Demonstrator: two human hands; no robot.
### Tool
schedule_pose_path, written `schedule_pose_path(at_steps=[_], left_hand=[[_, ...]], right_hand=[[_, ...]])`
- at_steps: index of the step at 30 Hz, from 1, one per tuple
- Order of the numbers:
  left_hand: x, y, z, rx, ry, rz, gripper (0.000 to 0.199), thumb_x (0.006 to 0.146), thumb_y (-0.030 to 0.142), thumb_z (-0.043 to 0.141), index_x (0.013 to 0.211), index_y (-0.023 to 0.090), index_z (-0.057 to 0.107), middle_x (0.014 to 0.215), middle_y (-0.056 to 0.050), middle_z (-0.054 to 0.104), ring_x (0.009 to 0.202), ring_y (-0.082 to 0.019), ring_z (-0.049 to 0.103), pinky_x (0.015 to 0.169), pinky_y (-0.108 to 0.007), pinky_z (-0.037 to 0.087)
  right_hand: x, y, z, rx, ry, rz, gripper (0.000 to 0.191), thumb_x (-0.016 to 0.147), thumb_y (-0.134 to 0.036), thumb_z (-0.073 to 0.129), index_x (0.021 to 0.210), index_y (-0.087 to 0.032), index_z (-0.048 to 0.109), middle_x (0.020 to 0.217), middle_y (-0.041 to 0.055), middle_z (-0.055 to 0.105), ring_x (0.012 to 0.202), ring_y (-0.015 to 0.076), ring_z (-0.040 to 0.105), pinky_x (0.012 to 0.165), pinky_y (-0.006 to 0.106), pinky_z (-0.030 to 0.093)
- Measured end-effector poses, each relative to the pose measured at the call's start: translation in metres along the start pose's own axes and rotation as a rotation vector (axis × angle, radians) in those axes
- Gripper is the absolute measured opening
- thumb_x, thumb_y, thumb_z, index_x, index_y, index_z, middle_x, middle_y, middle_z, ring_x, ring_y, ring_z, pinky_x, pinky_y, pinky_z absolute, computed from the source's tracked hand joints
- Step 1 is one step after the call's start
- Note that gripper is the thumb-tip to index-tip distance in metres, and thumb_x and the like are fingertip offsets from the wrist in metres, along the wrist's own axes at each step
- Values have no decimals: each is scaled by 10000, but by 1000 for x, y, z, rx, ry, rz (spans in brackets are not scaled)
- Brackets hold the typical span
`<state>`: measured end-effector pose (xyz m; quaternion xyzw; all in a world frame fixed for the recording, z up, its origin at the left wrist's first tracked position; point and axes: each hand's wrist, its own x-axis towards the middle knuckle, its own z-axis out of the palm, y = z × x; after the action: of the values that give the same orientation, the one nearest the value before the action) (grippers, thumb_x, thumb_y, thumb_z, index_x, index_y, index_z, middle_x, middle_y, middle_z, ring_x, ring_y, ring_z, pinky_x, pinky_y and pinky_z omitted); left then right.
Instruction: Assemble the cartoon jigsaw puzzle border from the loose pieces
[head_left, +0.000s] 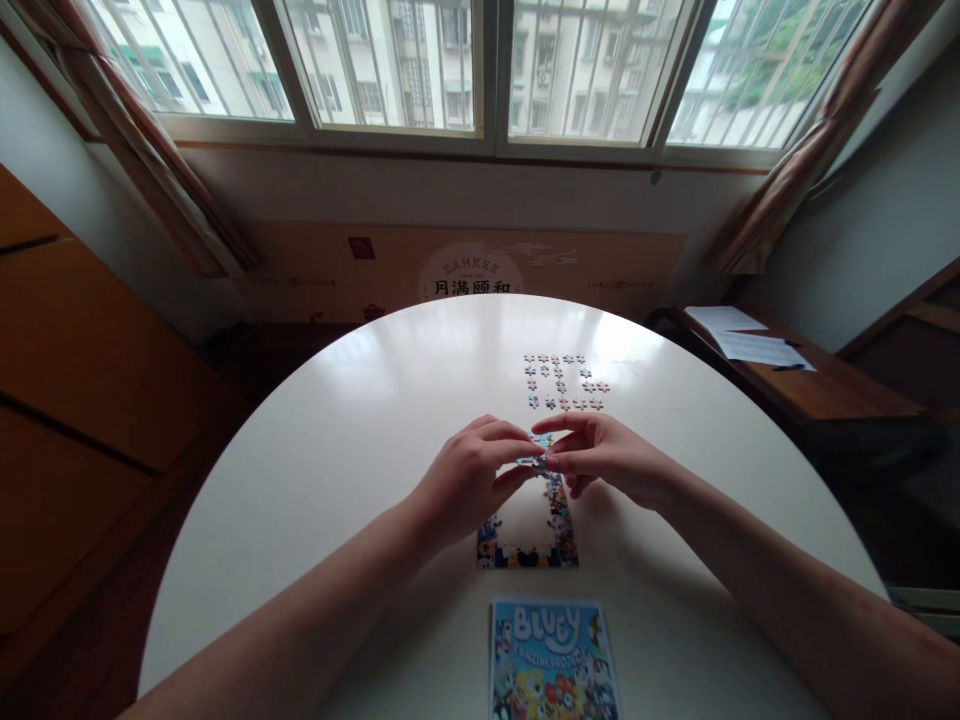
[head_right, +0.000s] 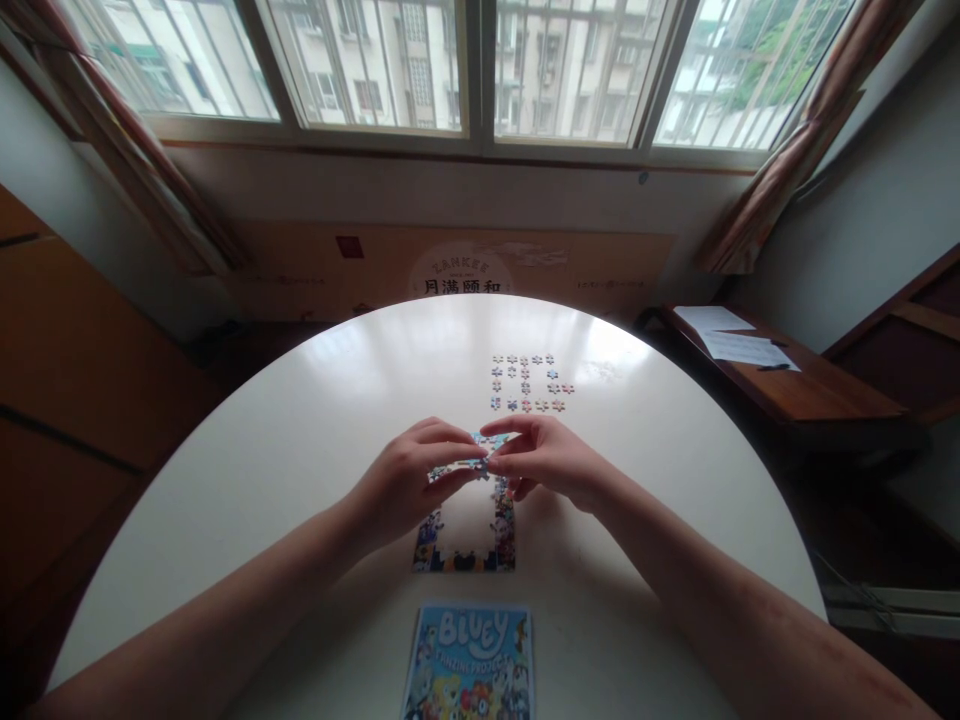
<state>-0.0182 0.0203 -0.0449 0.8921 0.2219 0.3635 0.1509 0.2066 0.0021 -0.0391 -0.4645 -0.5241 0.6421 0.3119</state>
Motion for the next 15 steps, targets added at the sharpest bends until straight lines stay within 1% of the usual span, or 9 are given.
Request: schedule_pose_path(at_steps=[4,6,8,10,12,13,15], left_hand=[[1,1,-3,8,-46,29,170,913,206,673,1070,227,737,1033,-54,745,950,-198,651,805,-362,562],[1,1,-4,18,-45,23,153,904,200,683,1047,213,736,1023,-53,744,947,-201,648,804,-363,560],[0,1,-4,34,-27,1,139,889,201,700,1023,201,736,1007,-54,744,937,-206,648,801,-371,560],[0,0,-4,59,0,-38,128,876,206,715,1001,196,739,985,-56,743,922,-213,649,796,-382,560],[0,-1,-3,82,25,-93,122,861,209,730,982,195,742,966,-56,740,908,-219,651,789,-393,562],[0,-1,-3,87,37,-122,123,853,206,738,975,195,743,961,-55,739,907,-221,654,791,-399,564],[0,-1,-3,94,68,-178,128,845,189,742,972,191,745,958,-56,738,917,-226,659,810,-413,566]], right_hand=[[0,0,0,-3,-1,-1,569,717,-342,860,1227,-197,653,826,29,737,591,97,642,530,210,557],[1,1,-1,-26,-4,-15,552,726,-349,853,1221,-201,658,849,39,742,623,105,653,530,207,556],[1,3,-3,-87,28,-70,507,753,-374,827,1203,-202,670,898,60,746,679,128,674,528,217,562],[1,3,-5,-221,125,-208,400,789,-390,789,1131,-202,703,939,74,744,736,152,690,529,232,570],[0,3,-6,-413,246,-433,253,824,-366,754,1019,-207,736,939,67,741,762,160,694,550,249,581],[-1,3,-6,-510,282,-553,185,840,-339,738,973,-211,745,936,62,740,773,160,695,569,258,589],[-2,2,-6,-663,294,-749,103,876,-287,702,937,-221,751,956,57,744,803,161,699,602,272,602]])
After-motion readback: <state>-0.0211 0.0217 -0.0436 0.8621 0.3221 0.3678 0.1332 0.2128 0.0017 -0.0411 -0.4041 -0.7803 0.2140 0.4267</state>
